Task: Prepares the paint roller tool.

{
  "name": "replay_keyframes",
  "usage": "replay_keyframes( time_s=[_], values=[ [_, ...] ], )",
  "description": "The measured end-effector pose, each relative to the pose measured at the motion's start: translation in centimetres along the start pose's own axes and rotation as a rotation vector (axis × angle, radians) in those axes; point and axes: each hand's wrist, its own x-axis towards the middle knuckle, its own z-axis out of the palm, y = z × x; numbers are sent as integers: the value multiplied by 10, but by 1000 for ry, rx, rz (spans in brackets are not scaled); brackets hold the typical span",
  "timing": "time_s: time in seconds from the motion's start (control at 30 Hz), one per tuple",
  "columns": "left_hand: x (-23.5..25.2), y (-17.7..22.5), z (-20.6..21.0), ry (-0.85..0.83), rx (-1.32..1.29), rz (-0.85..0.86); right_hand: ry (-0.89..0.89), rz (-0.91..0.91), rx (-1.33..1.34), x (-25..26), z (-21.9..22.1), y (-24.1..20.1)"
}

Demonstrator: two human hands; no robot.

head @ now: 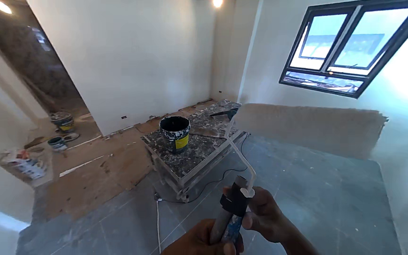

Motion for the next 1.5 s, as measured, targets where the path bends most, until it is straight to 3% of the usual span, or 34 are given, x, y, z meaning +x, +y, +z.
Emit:
replay_keyframes(
  time_s=[0.23,0.33,0.5,0.63,0.8,1.0,1.1,1.23,1.3,1.37,1.5],
  values=[
    [0,-3,-12,292,190,41,-112,90,-210,23,-25,24],
    [8,-7,-20,407,251,22,-143,181,-175,28,-38,39],
    [24,-7,-29,415,173,104,-375,207,81,45,-73,64],
    [43,-6,-40,540,230,182,-434,233,40,57,-93,68],
    [60,-5,-45,634,209,227,-383,34,75,69,-116,86],
    [81,-11,-47,1065,417,114,-396,-90,-31,80,-122,104],
    [96,-9,-40,1408,668,-105,-336,-66,-150,81,-112,108],
    [118,-15,-27,1696,1056,-309,-234,213,-336,82,-80,100],
    [125,-28,-31,1752,1222,-380,-193,378,-335,84,-64,104],
    [123,-33,-35,1763,1312,-443,-145,370,-249,82,-54,114],
    [94,-39,-29,1670,1389,-85,-141,172,120,76,-48,132]
  ],
)
